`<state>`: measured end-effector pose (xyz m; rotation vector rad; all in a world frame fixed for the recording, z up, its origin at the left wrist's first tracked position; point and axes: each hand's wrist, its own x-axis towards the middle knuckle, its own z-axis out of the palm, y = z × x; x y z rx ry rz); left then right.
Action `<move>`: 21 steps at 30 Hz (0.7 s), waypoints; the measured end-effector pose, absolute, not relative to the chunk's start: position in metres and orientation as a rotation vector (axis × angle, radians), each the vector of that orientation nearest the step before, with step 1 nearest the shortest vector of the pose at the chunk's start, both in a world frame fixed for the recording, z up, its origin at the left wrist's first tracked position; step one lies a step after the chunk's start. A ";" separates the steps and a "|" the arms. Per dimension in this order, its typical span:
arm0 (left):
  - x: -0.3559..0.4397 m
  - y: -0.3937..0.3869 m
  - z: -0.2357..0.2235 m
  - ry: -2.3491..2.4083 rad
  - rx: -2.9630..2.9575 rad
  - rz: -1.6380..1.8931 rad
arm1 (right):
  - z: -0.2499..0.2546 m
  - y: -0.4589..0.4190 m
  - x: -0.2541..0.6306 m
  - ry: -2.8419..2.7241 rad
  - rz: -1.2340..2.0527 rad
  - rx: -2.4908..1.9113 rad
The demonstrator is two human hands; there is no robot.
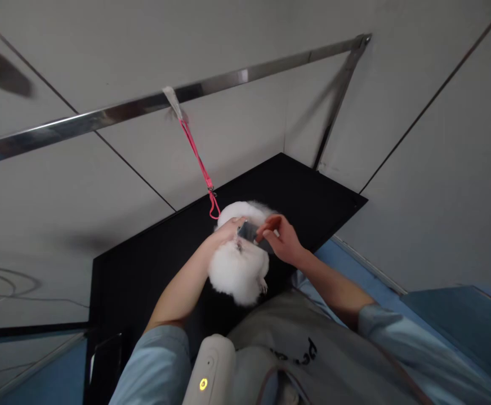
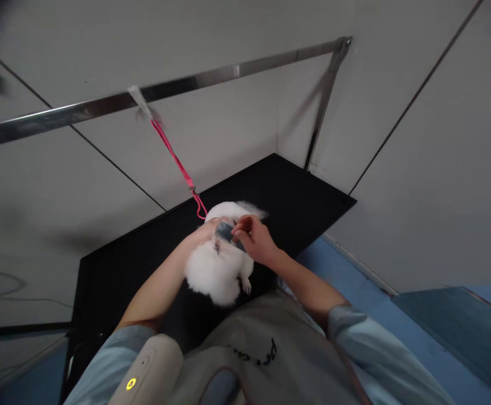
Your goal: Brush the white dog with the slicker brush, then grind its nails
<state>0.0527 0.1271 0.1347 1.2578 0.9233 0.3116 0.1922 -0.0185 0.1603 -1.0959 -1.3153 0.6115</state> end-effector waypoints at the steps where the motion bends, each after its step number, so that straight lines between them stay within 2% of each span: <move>1: 0.052 0.126 0.138 0.924 1.265 0.334 | 0.160 -0.019 0.191 -1.268 0.555 -1.105; 6: 0.048 0.121 0.147 0.941 1.260 0.358 | 0.155 -0.020 0.191 -1.289 0.637 -1.042; 10: 0.044 0.118 0.146 0.878 1.192 0.424 | 0.148 -0.017 0.193 -1.148 0.478 -1.025; 13: 0.041 0.120 0.148 0.847 1.201 0.442 | 0.145 -0.011 0.196 -1.165 0.603 -1.000; 17: 0.035 0.126 0.149 0.860 1.311 0.509 | 0.134 -0.011 0.208 -0.899 0.575 -1.186; 19: 0.032 0.128 0.150 0.832 1.447 0.489 | 0.123 -0.025 0.215 -0.887 0.718 -1.266; 21: 0.032 0.128 0.153 0.799 1.574 0.470 | 0.112 -0.051 0.217 -0.984 1.017 -1.255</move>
